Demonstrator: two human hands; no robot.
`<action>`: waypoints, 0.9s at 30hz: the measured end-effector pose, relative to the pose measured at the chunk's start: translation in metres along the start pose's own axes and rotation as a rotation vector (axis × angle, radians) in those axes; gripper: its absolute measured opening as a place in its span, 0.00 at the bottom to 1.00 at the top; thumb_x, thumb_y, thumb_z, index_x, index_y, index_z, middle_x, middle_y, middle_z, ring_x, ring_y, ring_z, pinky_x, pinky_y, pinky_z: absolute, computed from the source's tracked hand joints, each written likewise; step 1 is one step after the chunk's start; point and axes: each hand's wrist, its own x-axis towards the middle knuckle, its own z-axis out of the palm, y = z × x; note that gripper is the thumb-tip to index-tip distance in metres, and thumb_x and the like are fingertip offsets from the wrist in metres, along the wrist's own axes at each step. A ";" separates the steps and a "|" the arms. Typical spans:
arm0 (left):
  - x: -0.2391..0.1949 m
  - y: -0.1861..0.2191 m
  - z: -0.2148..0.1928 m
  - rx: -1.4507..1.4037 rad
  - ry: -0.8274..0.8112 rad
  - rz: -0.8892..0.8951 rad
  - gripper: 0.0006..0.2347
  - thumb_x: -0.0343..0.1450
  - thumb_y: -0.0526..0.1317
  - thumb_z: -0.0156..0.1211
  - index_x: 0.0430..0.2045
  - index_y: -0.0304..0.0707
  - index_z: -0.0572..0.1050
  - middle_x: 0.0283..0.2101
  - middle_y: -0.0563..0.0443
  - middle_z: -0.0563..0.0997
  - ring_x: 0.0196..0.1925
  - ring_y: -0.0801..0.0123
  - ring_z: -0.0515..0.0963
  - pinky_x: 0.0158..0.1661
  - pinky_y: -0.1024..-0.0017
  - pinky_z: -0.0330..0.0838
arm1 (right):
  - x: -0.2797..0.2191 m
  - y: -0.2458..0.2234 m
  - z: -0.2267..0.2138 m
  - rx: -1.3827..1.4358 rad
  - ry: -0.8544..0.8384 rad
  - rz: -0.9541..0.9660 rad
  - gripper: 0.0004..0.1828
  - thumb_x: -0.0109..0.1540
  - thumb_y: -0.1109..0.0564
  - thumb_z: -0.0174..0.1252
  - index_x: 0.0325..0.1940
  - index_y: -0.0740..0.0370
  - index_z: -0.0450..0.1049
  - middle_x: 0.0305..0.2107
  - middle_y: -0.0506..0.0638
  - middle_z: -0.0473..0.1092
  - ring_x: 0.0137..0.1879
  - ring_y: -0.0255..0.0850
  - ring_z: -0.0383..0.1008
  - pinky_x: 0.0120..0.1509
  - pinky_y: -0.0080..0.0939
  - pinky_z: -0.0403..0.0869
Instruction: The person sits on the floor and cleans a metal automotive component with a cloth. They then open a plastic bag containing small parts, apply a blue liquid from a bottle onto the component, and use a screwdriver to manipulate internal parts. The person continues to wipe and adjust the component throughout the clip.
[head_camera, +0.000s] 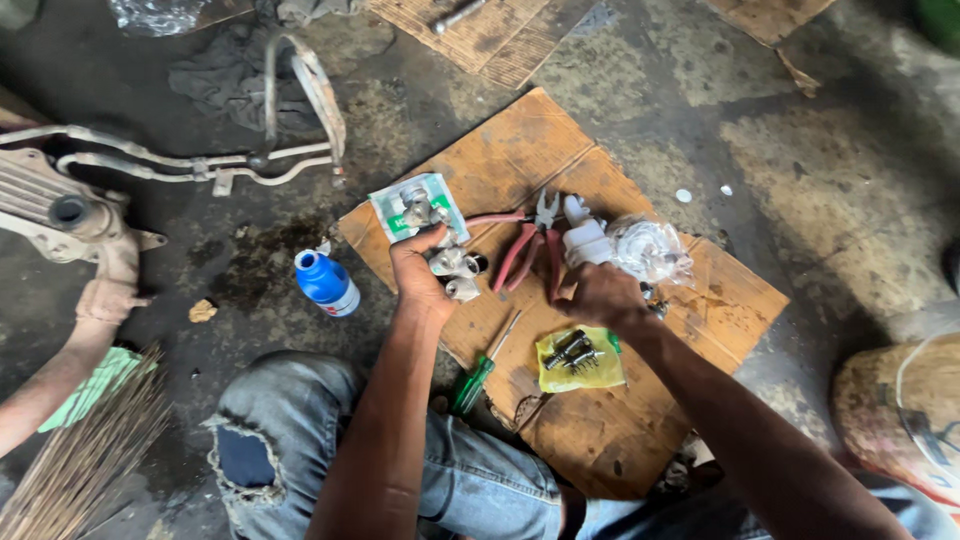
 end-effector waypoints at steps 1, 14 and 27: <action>-0.001 -0.002 0.002 0.005 0.022 0.019 0.05 0.64 0.37 0.65 0.26 0.43 0.75 0.24 0.55 0.76 0.17 0.67 0.70 0.16 0.68 0.60 | -0.004 -0.001 0.001 -0.053 -0.009 0.018 0.18 0.57 0.37 0.65 0.49 0.39 0.82 0.45 0.47 0.79 0.52 0.44 0.79 0.60 0.46 0.76; 0.008 0.008 -0.003 -0.154 0.109 0.188 0.08 0.63 0.33 0.61 0.33 0.44 0.79 0.34 0.55 0.81 0.34 0.64 0.81 0.35 0.66 0.76 | 0.003 -0.022 0.000 0.168 -0.028 0.166 0.16 0.65 0.40 0.57 0.53 0.42 0.80 0.41 0.52 0.81 0.40 0.46 0.83 0.51 0.47 0.80; 0.010 0.005 -0.005 -0.138 0.108 0.142 0.06 0.62 0.34 0.62 0.31 0.43 0.77 0.29 0.55 0.78 0.27 0.64 0.77 0.27 0.65 0.71 | 0.065 -0.092 0.029 0.260 0.144 -0.219 0.14 0.63 0.49 0.62 0.53 0.47 0.80 0.37 0.52 0.81 0.37 0.44 0.82 0.50 0.46 0.78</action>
